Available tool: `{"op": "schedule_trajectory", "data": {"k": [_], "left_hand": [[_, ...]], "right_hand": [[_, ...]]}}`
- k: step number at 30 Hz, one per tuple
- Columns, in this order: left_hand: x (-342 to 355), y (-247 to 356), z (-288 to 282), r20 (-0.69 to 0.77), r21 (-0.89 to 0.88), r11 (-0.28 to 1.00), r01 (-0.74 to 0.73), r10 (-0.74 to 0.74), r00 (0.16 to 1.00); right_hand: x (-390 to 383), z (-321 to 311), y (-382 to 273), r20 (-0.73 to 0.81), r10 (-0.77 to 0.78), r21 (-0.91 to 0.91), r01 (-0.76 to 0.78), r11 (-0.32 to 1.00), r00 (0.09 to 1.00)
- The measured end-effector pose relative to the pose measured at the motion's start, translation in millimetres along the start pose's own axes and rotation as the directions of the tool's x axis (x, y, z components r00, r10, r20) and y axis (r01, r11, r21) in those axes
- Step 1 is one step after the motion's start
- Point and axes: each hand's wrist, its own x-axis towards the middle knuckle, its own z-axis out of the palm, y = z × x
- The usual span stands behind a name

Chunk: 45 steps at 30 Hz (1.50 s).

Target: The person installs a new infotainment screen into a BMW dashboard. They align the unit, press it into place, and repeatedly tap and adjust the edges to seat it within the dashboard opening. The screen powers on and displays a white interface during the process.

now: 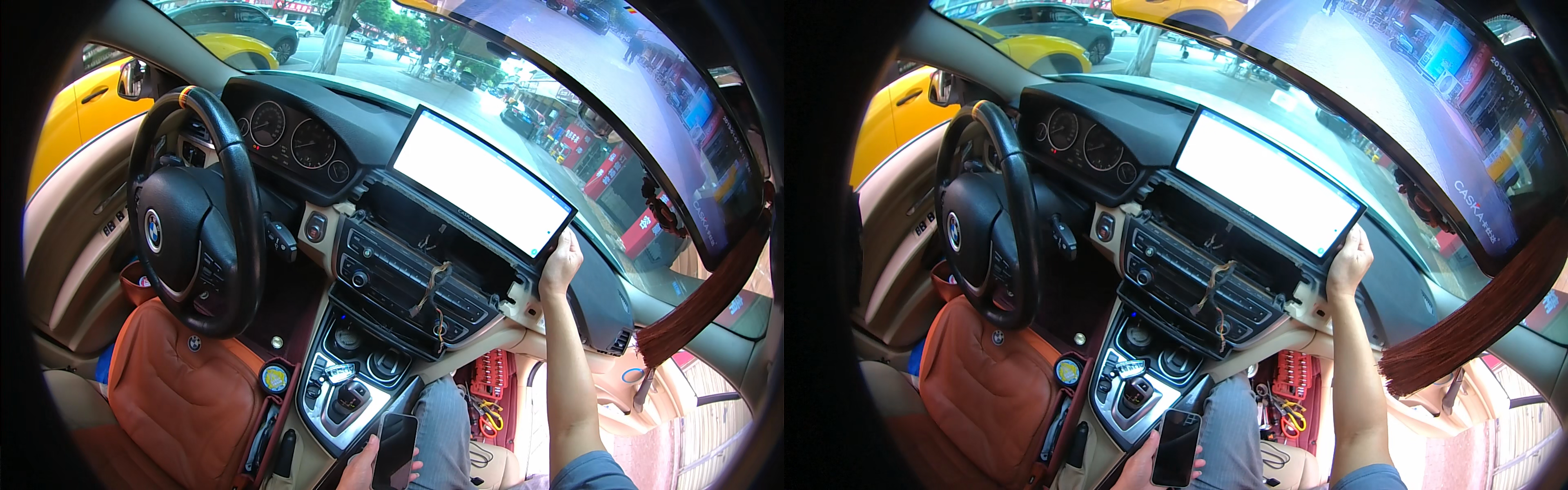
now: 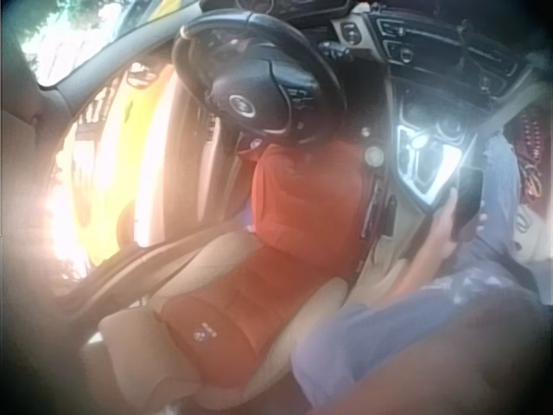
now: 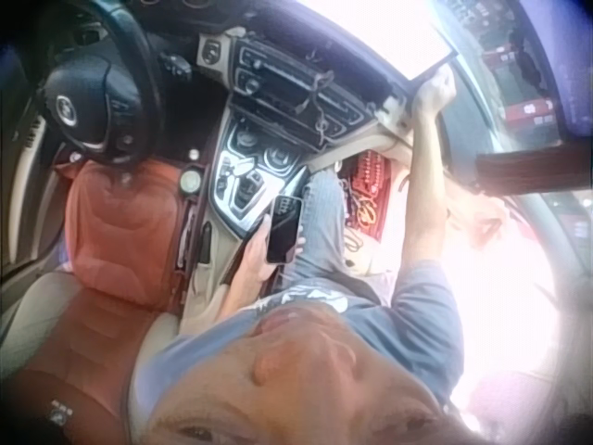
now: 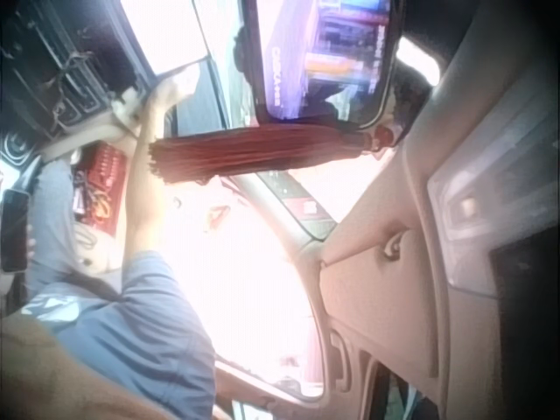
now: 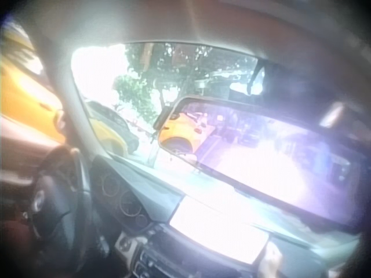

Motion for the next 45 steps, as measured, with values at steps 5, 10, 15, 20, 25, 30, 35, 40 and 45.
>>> {"op": "schedule_trajectory", "data": {"k": [5,10,15,20,25,30,35,40,45], "left_hand": [[-1.4,1.0,-0.6,0.01,0.017,1.0,-0.007,0.007,1.0],[-0.6,2.0,-2.7,0.018,-0.005,0.999,-0.031,0.031,0.999],[-0.9,-2.1,1.2,0.003,-0.008,0.999,-0.033,0.033,0.999],[-3.7,4.3,4.2,-0.005,-0.037,0.999,-0.012,0.011,1.0],[-6.3,4.8,2.1,0.041,-0.053,0.996,-0.066,0.069,0.997],[-6.6,7.0,-0.6,0.049,-0.059,0.998,-0.034,0.037,0.998],[-10.1,8.9,4.4,-0.011,-0.053,0.998,-0.025,0.024,1.0],[-9.6,9.8,6.5,-0.02,-0.064,0.998,-0.027,0.026,0.999],[-6.7,7.9,4.2,-0.015,-0.071,0.997,-0.031,0.03,0.999]], "right_hand": [[0.2,3.8,-11.3,-0.137,-0.038,0.032,0.043,0.999,0.99],[11.8,20.4,-81.5,0.027,-0.65,-0.379,0.61,0.696,0.759],[51.7,119.1,-130.6,0.506,-0.505,-0.34,0.7,0.628,0.699],[89.4,208.9,-155.7,0.71,-0.099,-0.368,0.487,0.792,0.697],[92.1,235.6,-161.7,0.751,0.072,-0.483,0.473,0.737,0.656],[95.7,239.3,-151.9,0.744,0.032,-0.473,0.492,0.731,0.667],[94.2,238.9,-145.5,0.742,-0.055,-0.395,0.501,0.77,0.668],[83.5,222.6,-151.5,0.617,-0.317,-0.252,0.562,0.788,0.72],[7.2,186.7,-131.8,0.518,-0.667,-0.063,0.801,0.595,0.536]]}}
